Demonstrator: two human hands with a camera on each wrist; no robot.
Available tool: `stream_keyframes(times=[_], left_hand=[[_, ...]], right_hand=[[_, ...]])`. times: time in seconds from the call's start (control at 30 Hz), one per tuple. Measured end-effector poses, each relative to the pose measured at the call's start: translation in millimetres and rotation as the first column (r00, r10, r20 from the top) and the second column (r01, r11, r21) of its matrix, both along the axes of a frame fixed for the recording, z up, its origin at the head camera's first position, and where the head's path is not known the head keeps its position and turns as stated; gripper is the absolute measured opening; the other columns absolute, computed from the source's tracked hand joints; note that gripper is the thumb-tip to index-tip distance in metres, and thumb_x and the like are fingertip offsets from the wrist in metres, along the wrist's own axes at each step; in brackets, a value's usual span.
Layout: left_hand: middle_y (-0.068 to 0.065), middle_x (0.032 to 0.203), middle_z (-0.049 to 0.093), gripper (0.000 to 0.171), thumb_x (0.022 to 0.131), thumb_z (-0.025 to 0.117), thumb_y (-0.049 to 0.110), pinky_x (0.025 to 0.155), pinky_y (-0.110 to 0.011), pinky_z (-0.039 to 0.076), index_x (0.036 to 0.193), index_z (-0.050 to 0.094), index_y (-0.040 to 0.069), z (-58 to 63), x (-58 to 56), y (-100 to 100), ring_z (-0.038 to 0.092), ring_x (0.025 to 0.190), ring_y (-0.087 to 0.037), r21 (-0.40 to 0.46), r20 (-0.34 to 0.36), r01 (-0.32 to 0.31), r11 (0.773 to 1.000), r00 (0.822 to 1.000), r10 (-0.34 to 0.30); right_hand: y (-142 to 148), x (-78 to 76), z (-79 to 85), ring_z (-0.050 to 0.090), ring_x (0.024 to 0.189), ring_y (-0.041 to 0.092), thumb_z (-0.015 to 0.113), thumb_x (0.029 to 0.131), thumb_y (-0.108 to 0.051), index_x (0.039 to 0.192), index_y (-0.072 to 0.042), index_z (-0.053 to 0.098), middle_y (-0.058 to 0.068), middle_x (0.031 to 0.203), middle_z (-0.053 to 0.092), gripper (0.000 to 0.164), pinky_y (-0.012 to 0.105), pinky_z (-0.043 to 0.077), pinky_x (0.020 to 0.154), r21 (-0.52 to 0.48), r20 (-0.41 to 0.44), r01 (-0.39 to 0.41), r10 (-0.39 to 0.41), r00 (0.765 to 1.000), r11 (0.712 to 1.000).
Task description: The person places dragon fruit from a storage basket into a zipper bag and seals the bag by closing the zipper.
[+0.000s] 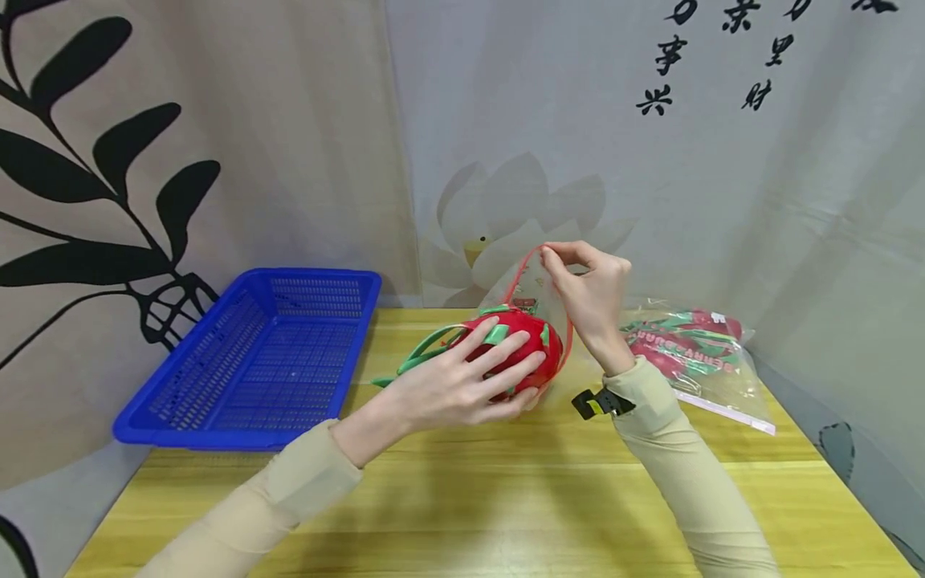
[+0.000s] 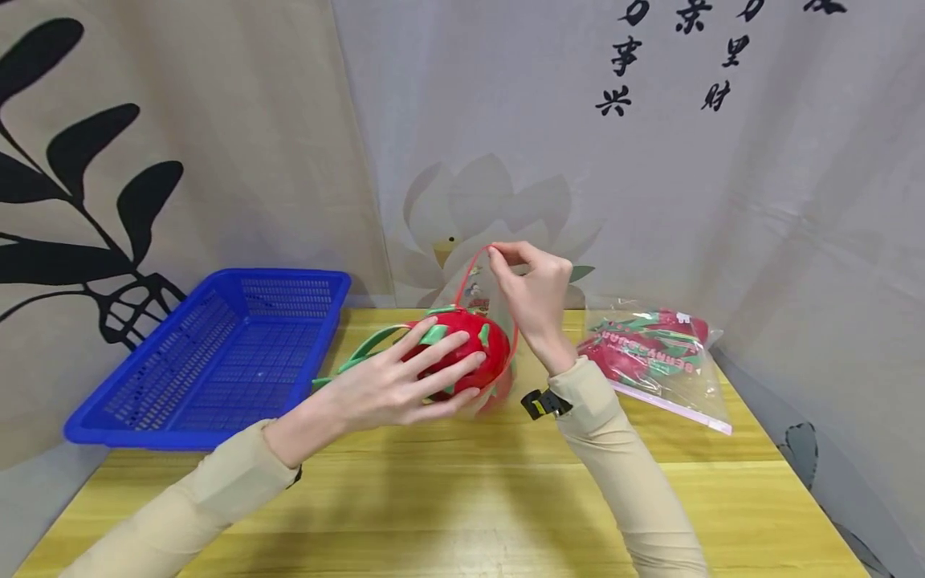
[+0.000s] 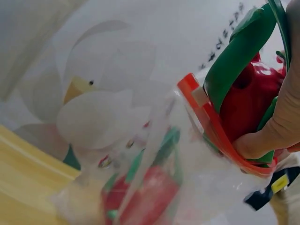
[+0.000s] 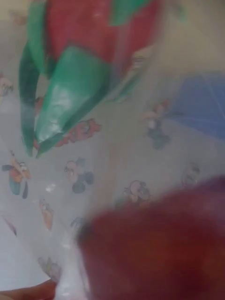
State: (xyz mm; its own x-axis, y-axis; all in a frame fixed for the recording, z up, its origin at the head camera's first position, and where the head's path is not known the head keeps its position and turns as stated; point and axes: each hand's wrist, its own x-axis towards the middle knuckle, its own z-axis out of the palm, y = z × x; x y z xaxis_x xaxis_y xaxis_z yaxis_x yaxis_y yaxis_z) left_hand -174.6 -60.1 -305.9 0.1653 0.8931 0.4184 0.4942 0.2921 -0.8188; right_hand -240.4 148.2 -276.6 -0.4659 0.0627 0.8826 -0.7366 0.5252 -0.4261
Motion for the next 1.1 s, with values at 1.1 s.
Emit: stream_keyframes(times=[1.1], left_hand=[[-0.010,0.128,0.058,0.058,0.073,0.078,0.034,0.087,-0.045,0.056,0.124,0.053,0.025,-54.8,-24.7,18,0.054,0.120,-0.038,0.147,0.206,-0.169,0.975,0.969,0.137]], right_hand=[[19,27.6,-26.2,0.072,0.084,0.025,0.073,0.078,0.002,0.101,-0.002,0.073,0.015,0.097,0.074,0.024,0.035,0.059,0.069,0.278,0.173,-0.203,0.158,0.972,0.939]])
